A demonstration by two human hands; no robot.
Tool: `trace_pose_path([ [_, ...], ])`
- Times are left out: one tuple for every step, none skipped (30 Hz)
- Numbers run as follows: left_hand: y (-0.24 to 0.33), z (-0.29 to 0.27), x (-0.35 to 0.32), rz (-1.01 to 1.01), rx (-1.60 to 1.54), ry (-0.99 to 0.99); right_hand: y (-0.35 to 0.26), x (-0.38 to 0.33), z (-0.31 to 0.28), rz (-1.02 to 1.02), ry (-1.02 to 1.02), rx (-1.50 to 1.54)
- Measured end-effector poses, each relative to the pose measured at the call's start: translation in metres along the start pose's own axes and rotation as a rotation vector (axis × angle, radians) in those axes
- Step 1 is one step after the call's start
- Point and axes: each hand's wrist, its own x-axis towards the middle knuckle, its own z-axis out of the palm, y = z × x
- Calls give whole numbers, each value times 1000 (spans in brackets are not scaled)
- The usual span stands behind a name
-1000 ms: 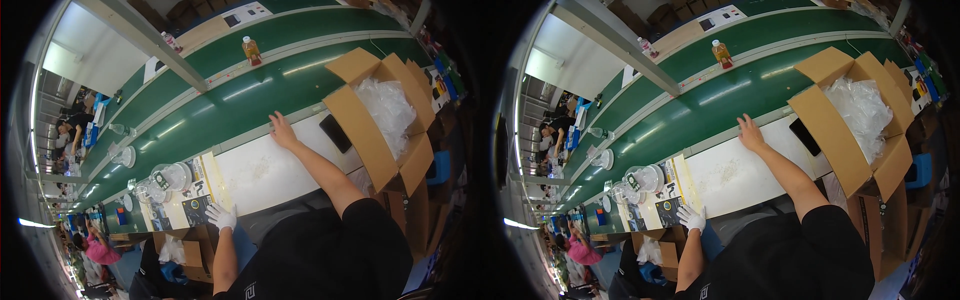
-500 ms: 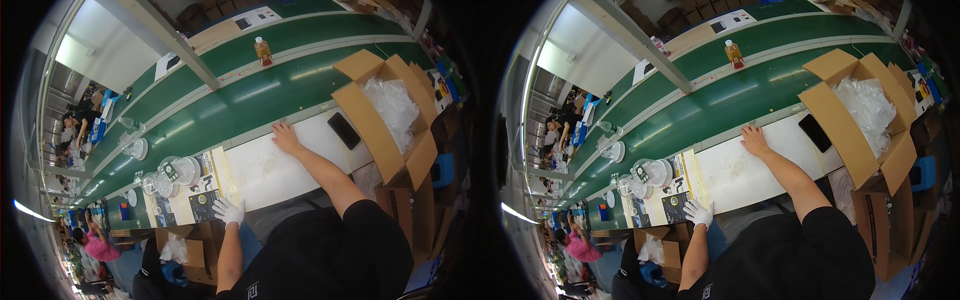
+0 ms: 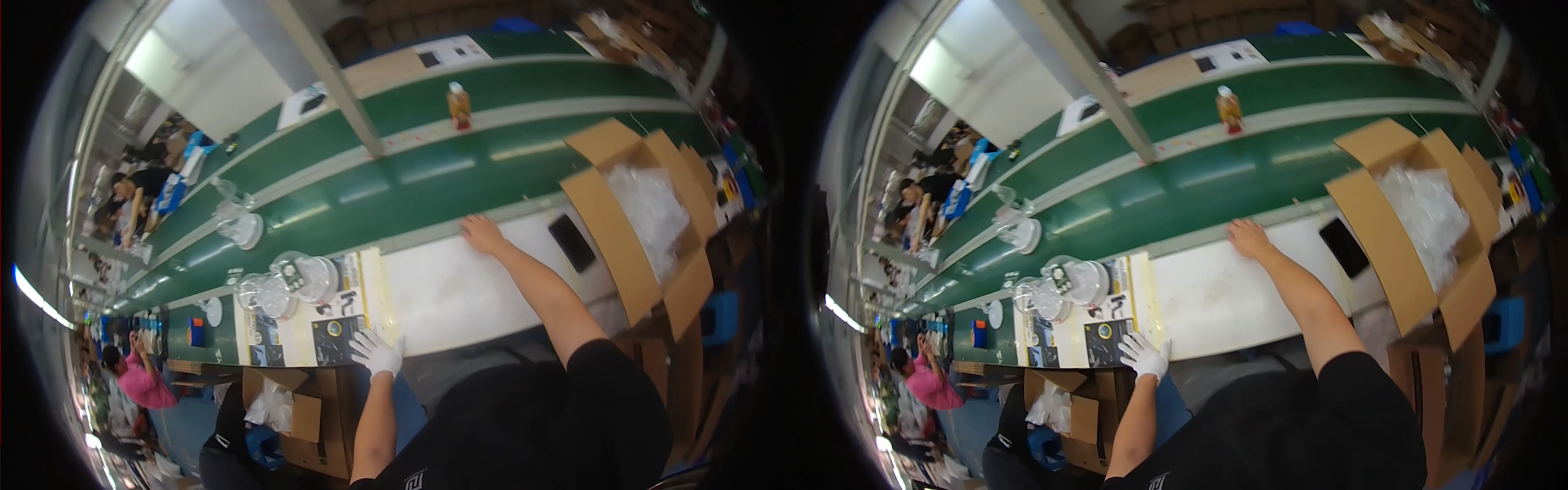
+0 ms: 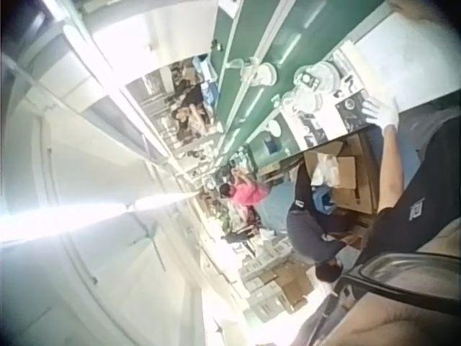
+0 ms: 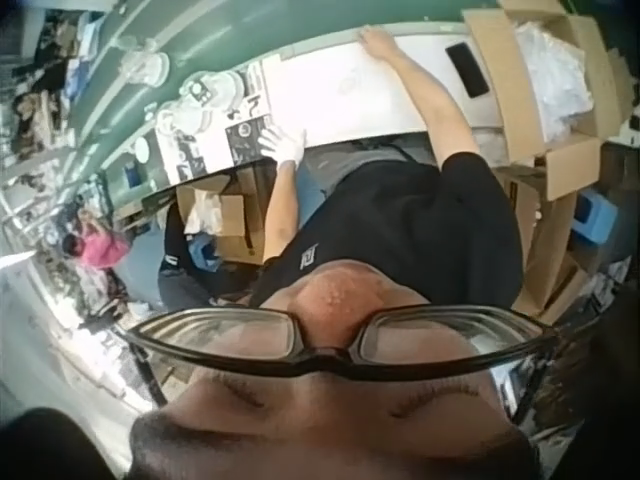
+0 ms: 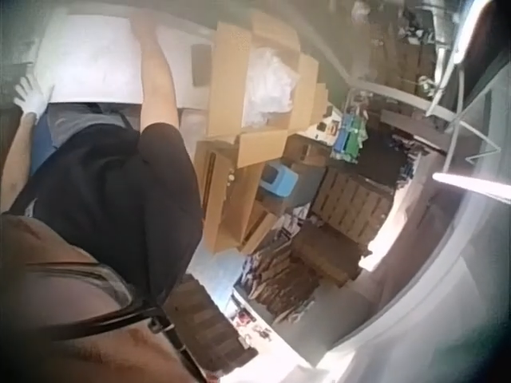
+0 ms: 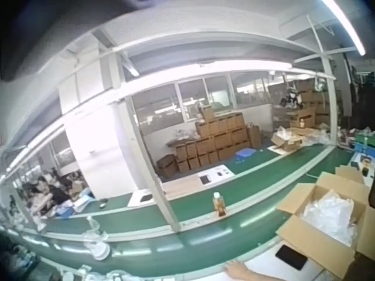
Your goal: Packing decorative light fixtures into cardboard boxes on a factory assembly line.
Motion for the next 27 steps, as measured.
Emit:
trace_pose_path([
  [10, 5, 3, 30, -26, 16, 23, 3, 2, 22, 27, 30],
  [17, 10, 5, 71, -48, 21, 40, 4, 6, 36, 53, 60],
  [20, 10, 1, 59, -11, 61, 30, 3, 11, 144, 86, 90],
  [13, 12, 8, 133, -101, 166, 22, 4, 16, 212, 95, 92],
  [1, 19, 12, 191, -181, 268, 1, 4, 22, 238, 116, 64],
  [4, 21, 16, 199, -225, 332, 1, -2, 30, 213, 168, 52],
  [11, 18, 27, 223, -264, 393, 8, 0, 32, 202, 227, 40],
  [9, 20, 33, 225, -290, 448, 4, 2, 31, 158, 234, 11],
  [6, 23, 33, 210, -297, 452, -1, -2, 29, 118, 230, -19],
  [13, 22, 35, 202, -210, 438, 4, -2, 24, 137, 286, -16],
  [17, 23, 36, 195, -122, 420, 4, -1, 24, 141, 287, -27],
  [24, 13, 35, 200, -140, 427, 14, 0, 22, 125, 323, -12],
  [27, 7, 32, 192, -187, 441, 25, -2, 21, 103, 348, 2],
  [32, 4, 34, 184, -233, 451, 35, -2, 22, 67, 409, 74],
  [27, 6, 34, 168, -208, 475, 25, 0, 20, 59, 399, 76],
  [25, 8, 38, 161, -208, 473, 18, -2, 19, 68, 427, 103],
  [23, 10, 40, 153, -204, 478, 11, -2, 17, 77, 454, 131],
  [26, 10, 41, 155, -201, 481, 11, -4, 15, 81, 451, 130],
  [29, 10, 43, 161, -208, 493, 9, -4, 13, 75, 459, 114],
  [29, 9, 43, 158, -205, 490, 7, -3, 13, 66, 466, 99],
  [30, 9, 43, 157, -205, 469, 9, -2, 13, 68, 465, 100],
  [31, 8, 43, 154, -206, 450, 11, -1, 13, 85, 452, 138],
  [31, 7, 44, 152, -204, 449, 12, 0, 13, 101, 440, 177],
  [31, 7, 43, 152, -202, 450, 14, 1, 14, 102, 437, 178],
  [31, 8, 43, 152, -201, 451, 15, 2, 15, 97, 428, 185],
  [31, 8, 42, 149, -200, 449, 16, 3, 16, 91, 419, 191],
  [30, 7, 41, 148, -197, 439, 16, 3, 18, 92, 415, 192],
])
